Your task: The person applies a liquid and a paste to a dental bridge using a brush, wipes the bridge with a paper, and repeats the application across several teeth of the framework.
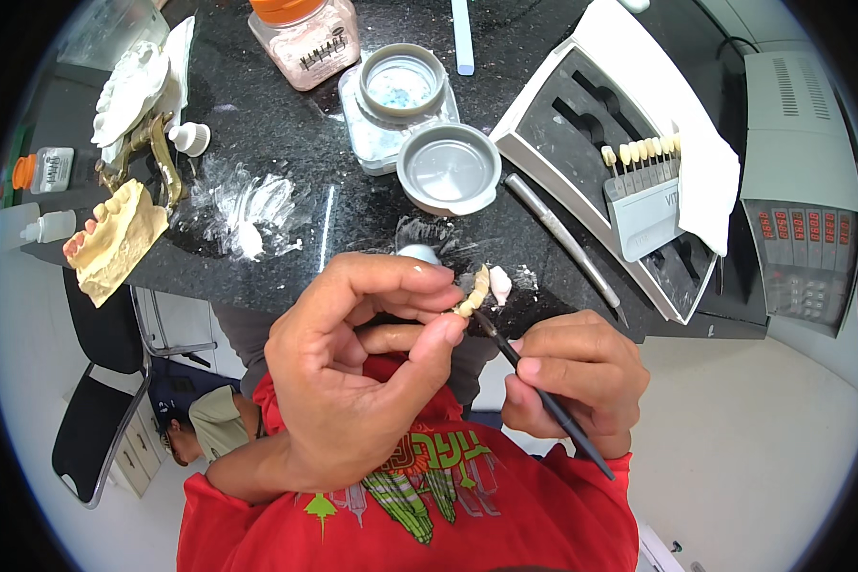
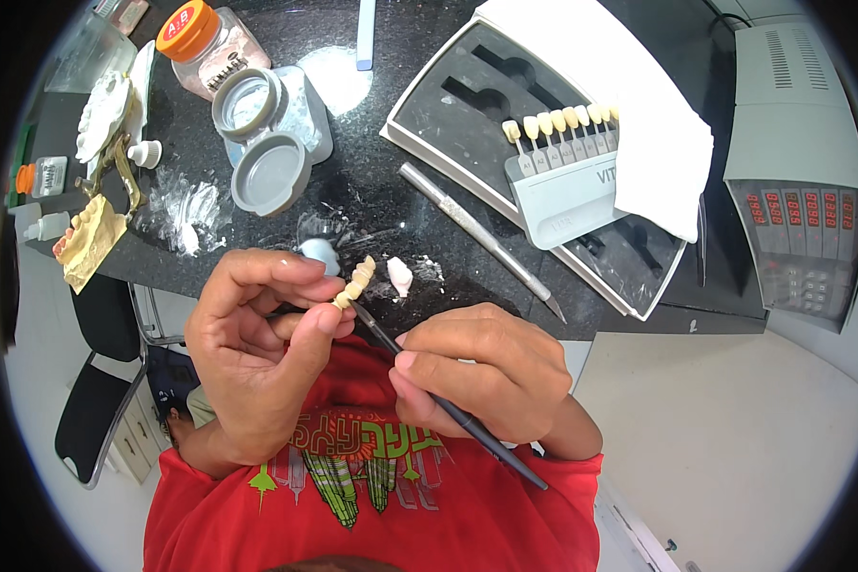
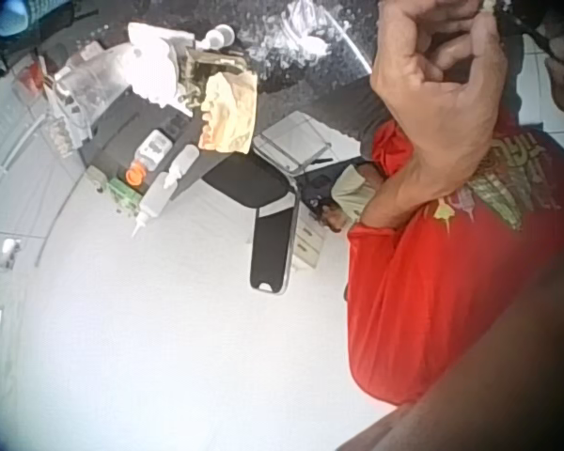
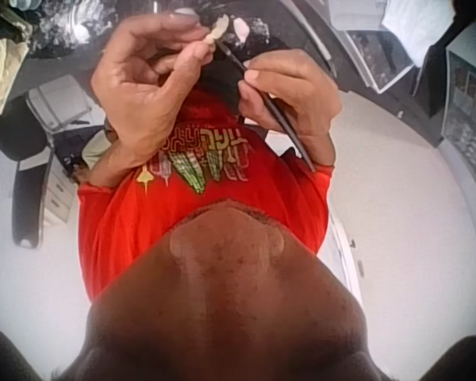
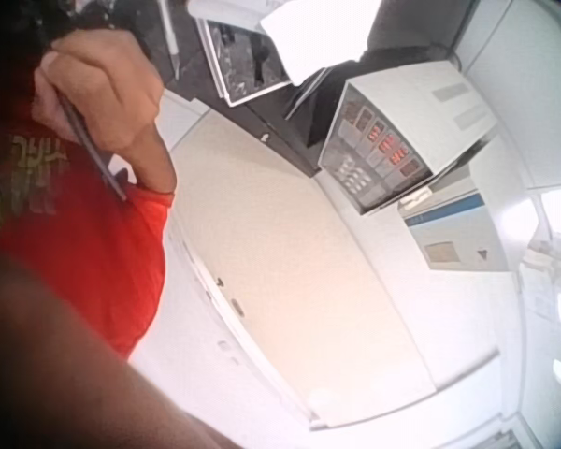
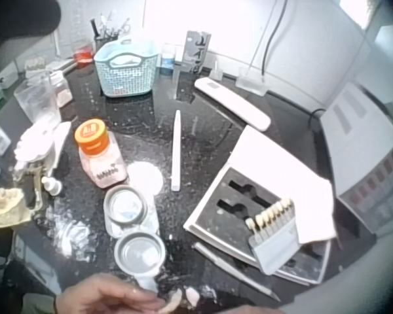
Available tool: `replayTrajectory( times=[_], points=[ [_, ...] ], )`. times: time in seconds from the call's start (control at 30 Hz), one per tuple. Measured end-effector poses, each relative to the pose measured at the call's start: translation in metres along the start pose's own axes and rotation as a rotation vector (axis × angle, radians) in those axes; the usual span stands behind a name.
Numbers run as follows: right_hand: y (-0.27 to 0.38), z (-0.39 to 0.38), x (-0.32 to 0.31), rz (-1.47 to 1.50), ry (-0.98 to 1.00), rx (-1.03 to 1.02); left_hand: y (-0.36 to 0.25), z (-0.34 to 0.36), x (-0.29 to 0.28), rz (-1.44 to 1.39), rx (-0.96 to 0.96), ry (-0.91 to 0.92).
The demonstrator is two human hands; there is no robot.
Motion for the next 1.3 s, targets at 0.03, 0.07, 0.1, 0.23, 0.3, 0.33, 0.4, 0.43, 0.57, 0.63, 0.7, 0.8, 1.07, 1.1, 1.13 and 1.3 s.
replayTrajectory(
  times=[0.03, 0.07, 0.1, 0.23, 0.3, 0.33, 0.4, 0.43, 0.57, 0.63, 0.7, 0.8, 1.07, 1.1, 1.13, 1.3],
  points=[
    [0.0, 0.0, 0.0, 0.001, 0.0, -0.002, 0.0, 0.0, 0.0, 0.0, -0.002, -0.002],
    [0.0, 0.0, -0.001, 0.003, 0.0, -0.003, 0.0, 0.0, 0.0, 0.0, -0.004, -0.002],
    [-0.001, -0.001, -0.001, 0.005, 0.0, -0.005, 0.0, 0.0, 0.0, 0.001, -0.005, -0.003],
    [0.0, -0.001, -0.002, 0.006, -0.008, -0.016, 0.0, 0.0, 0.001, 0.0, -0.004, 0.0],
    [0.0, 0.0, -0.002, 0.006, -0.018, -0.021, 0.0, 0.0, 0.001, 0.007, -0.001, 0.0],
    [-0.001, 0.0, -0.002, 0.006, -0.016, -0.017, 0.0, 0.0, 0.001, 0.011, 0.001, 0.0],
    [0.0, 0.0, -0.002, 0.006, -0.013, -0.011, 0.0, -0.001, 0.001, 0.011, 0.008, 0.004],
    [0.0, 0.0, -0.002, 0.007, -0.011, -0.01, -0.001, -0.001, 0.001, 0.011, 0.011, 0.006],
    [-0.001, 0.0, -0.001, 0.01, -0.007, -0.002, 0.001, 0.0, 0.0, 0.008, 0.013, 0.004],
    [-0.001, -0.001, 0.0, 0.018, -0.013, -0.004, 0.0, 0.0, -0.001, 0.014, 0.017, 0.008],
    [0.0, -0.002, -0.004, 0.037, -0.018, -0.011, -0.001, 0.0, -0.001, 0.01, 0.022, 0.008],
    [0.01, -0.011, -0.017, 0.059, -0.122, -0.009, -0.001, 0.001, 0.001, 0.016, 0.016, 0.0],
    [0.029, -0.009, -0.059, -0.265, -0.316, -0.144, -0.001, 0.0, 0.001, -0.011, 0.035, 0.024],
    [0.031, -0.006, -0.064, -0.359, -0.344, -0.141, -0.002, 0.001, 0.002, -0.017, 0.043, 0.024],
    [0.029, -0.003, -0.065, -0.277, -0.362, -0.074, -0.003, 0.003, 0.003, -0.023, 0.051, 0.021],
    [0.008, -0.012, -0.036, -0.03, -0.311, 0.233, 0.001, 0.002, 0.003, 0.023, 0.094, 0.001]
  ],
)
Point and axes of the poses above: each hand's wrist, its own z-axis towards the middle knuckle, its own x-axis out of the palm, y = z × x, the point moved 5 cm from there along z, towards the middle knuckle, and after that the axes turned 15 degrees about z, right-handed, at the moved point
